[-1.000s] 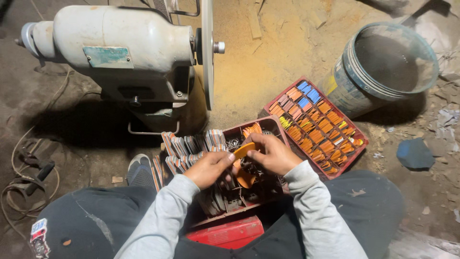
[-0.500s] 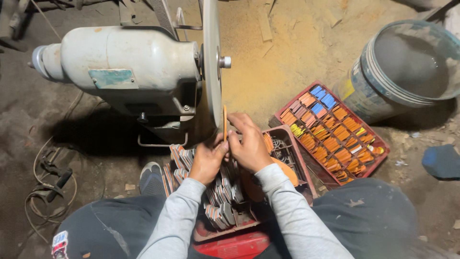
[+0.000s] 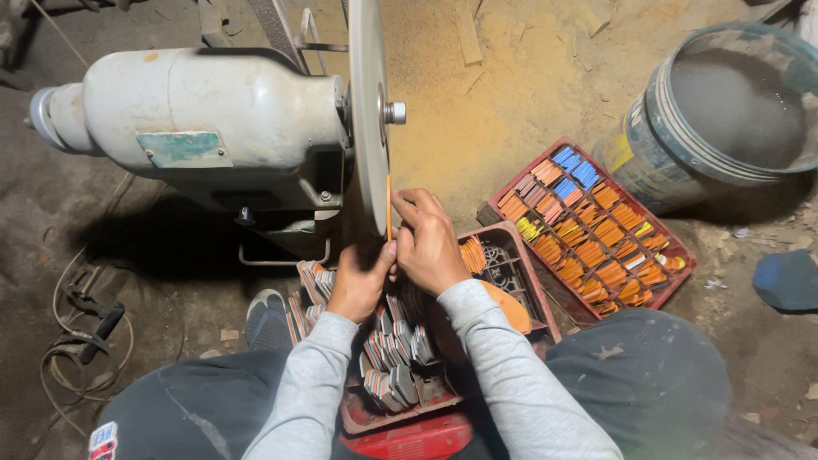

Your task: The person sits at a bench-mounted sanding/grinding machine and sands the edges of small curved leather pieces one at a time, holding each piece against the spinning wheel, then places the finished pieces into a compartmented tray beside them.

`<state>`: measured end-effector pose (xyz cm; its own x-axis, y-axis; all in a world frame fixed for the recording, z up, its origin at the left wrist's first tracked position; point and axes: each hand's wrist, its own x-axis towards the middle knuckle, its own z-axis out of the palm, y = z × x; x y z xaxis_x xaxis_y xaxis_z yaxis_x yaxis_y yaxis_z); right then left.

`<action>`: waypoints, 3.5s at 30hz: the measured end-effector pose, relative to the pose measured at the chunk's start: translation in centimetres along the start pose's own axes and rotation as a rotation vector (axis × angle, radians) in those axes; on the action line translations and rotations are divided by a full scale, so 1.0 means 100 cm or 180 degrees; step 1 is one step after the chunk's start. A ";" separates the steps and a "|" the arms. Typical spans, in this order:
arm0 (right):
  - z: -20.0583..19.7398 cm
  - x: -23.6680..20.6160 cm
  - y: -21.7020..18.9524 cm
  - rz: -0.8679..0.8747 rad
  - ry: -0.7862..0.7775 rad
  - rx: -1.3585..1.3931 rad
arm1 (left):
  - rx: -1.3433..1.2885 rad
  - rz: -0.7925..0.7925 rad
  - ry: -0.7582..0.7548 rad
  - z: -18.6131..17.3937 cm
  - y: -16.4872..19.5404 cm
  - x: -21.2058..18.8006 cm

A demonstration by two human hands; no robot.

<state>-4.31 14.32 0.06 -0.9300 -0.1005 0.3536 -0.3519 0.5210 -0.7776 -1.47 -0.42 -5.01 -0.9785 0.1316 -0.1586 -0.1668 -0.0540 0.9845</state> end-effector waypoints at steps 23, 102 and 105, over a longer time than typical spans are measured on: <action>-0.012 -0.018 -0.007 -0.0082 -0.0320 0.0013 | 0.0033 -0.0087 -0.0177 0.000 -0.001 -0.016; -0.001 -0.004 -0.003 0.0043 -0.0308 -0.0558 | -0.0223 -0.0093 -0.0218 -0.008 -0.001 -0.007; 0.005 0.006 0.004 -0.0017 -0.0322 -0.0668 | -0.0452 -0.0089 -0.0239 -0.007 -0.001 0.002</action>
<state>-5.10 14.03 -0.26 -0.9377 -0.1826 0.2954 -0.3370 0.6841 -0.6468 -1.73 -1.06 -5.14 -0.9623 0.2084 -0.1746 -0.2146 -0.1881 0.9584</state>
